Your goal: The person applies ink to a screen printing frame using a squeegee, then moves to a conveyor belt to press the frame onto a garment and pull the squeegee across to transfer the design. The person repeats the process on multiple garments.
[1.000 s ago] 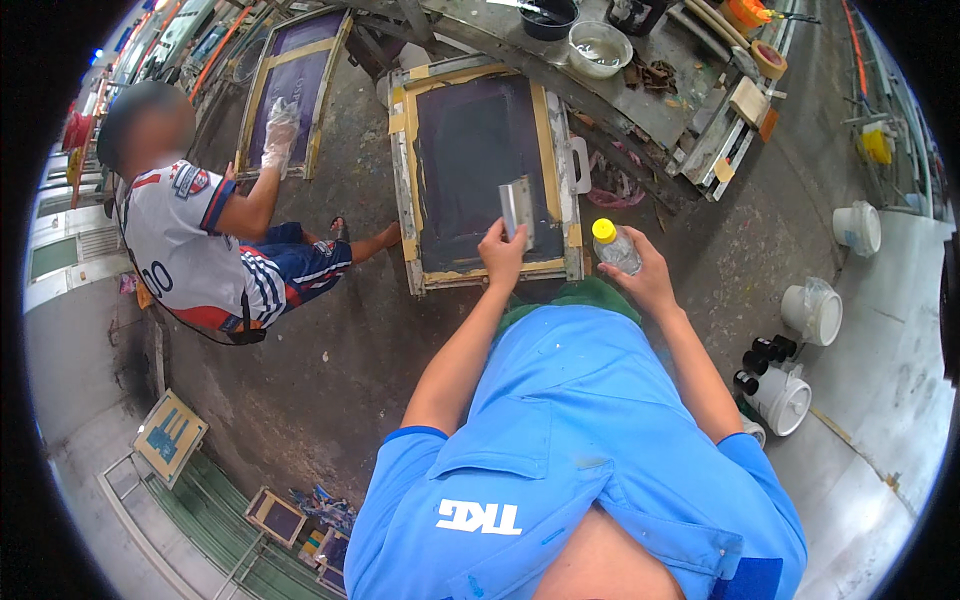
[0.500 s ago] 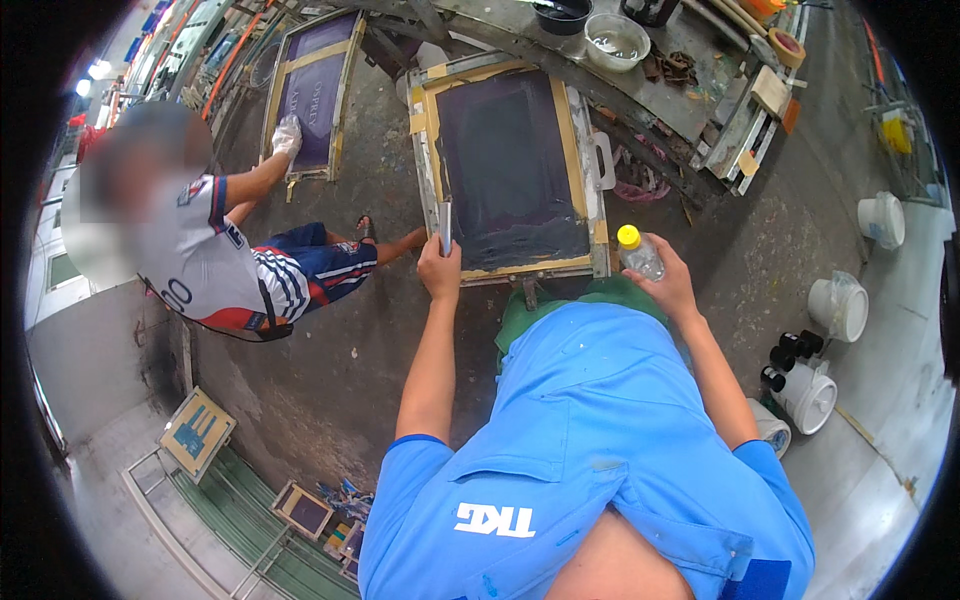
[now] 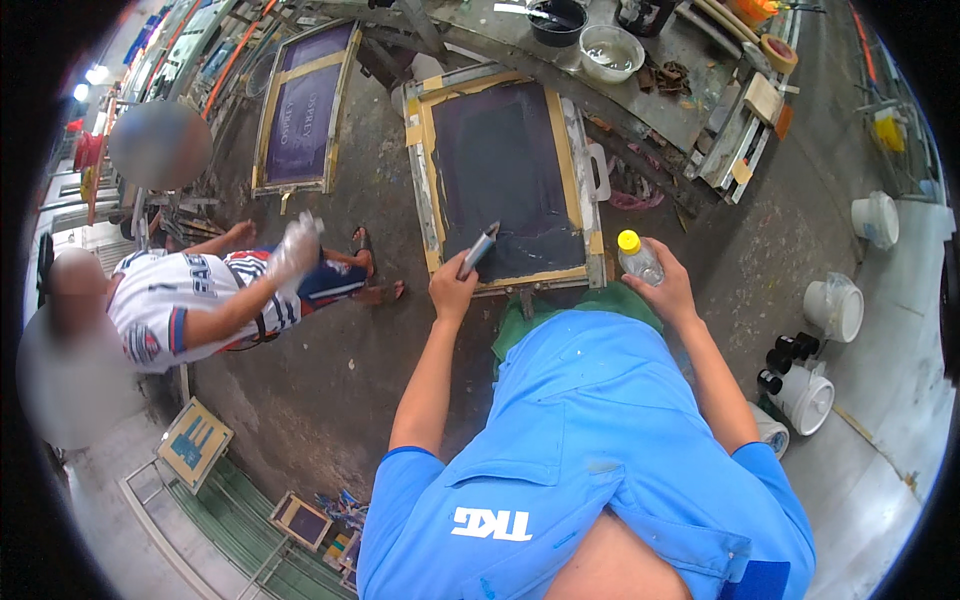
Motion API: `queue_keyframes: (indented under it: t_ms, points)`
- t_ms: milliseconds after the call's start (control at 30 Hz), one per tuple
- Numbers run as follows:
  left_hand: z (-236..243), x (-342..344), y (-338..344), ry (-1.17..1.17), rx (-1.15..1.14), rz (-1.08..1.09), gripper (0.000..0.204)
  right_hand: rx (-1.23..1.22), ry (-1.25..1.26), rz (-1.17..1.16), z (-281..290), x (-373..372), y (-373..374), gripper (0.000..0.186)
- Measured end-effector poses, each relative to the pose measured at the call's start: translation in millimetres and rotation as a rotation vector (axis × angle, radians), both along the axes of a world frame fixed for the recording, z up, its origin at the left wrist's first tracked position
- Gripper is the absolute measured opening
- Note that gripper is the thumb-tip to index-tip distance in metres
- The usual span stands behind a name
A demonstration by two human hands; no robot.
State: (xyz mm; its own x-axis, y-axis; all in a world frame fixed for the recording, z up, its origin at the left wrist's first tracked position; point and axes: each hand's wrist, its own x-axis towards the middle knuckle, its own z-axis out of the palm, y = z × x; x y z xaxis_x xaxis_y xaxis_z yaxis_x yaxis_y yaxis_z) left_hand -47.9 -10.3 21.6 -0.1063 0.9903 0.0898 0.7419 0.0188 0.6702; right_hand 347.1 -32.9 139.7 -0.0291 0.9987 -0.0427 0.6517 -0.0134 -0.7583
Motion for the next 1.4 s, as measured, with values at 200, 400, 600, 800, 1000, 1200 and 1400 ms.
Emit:
queue_keyframes:
  t_ms: [200,400,600,800,1000,1200,1400]
  points:
    - [-19,27,-16,0.086,0.186,-0.183,0.049,-0.014,-0.004,-0.046,4,2,-5,0.068]
    - [3,94,3,0.183,0.082,-0.476,0.049,0.025,0.011,0.039,3,-8,3,0.066]
    - [-1,25,7,0.258,-0.012,-0.585,0.047,-0.019,0.033,0.007,12,-1,12,0.068]
    - [1,-23,-8,-0.156,-0.246,0.157,0.018,0.002,0.012,-0.066,6,19,2,0.068]
    - [-25,73,-5,-0.719,-0.19,0.368,0.015,-0.014,0.029,-0.041,3,15,0,0.069]
    - [-15,155,19,-0.804,-0.238,0.275,0.017,0.027,0.024,0.053,11,0,14,0.07]
    - [-18,128,9,-0.754,-0.278,0.155,0.019,0.012,-0.199,0.355,-2,-5,34,0.071]
